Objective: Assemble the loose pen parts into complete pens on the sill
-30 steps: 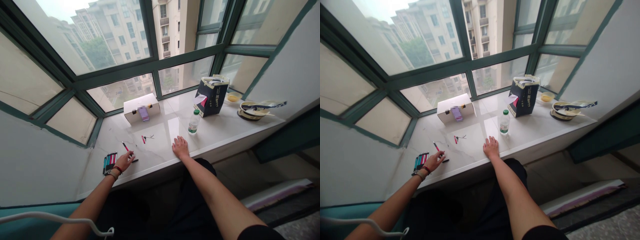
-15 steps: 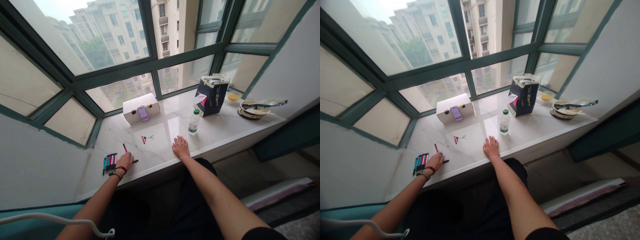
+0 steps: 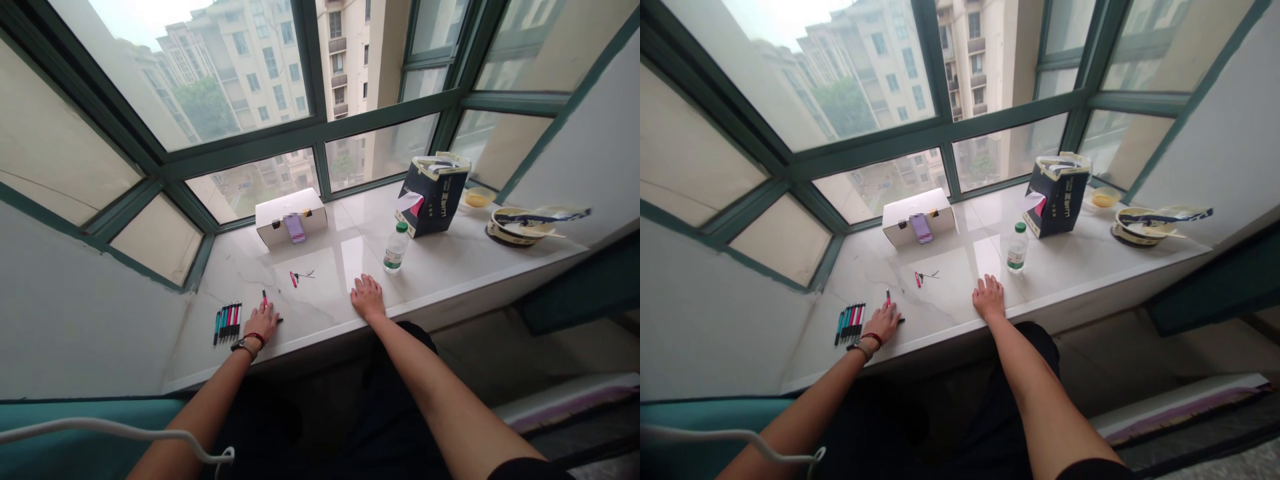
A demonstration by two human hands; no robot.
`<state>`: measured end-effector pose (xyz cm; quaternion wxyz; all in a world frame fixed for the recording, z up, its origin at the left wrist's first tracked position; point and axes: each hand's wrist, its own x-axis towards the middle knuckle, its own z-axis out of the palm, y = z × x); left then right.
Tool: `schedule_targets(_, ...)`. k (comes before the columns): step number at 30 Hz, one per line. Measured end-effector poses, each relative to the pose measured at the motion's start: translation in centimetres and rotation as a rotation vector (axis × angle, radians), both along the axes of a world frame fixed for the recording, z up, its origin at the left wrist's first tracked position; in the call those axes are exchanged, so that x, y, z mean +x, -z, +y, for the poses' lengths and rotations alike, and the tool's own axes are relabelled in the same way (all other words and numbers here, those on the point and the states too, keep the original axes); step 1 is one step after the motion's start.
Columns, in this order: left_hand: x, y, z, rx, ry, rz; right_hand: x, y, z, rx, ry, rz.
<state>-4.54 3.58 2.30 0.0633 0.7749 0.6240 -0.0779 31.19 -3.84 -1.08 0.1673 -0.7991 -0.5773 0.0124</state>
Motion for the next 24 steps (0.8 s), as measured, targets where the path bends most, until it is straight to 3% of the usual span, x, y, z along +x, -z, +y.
schedule_targets(8, -1.6, -0.6, -1.4, 0.097, 0.01, -0.08, 0.0, -0.1, 0.0, 0.002, -0.006, -0.029)
schedule_targets(13, -4.1, 0.7, -1.5, 0.045, 0.118, -0.127, -0.1, -0.4, -0.1, -0.039, -0.008, -0.023)
schedule_targets(17, -5.2, 2.1, -1.1, 0.042, 0.078, -0.157, -0.1, -0.5, -0.1, -0.043, -0.007, -0.03)
schedule_targets(24, -4.6, 1.9, -0.6, 0.039, 0.066, -0.199, -0.1, -0.3, 0.0, -0.031, -0.008, -0.037)
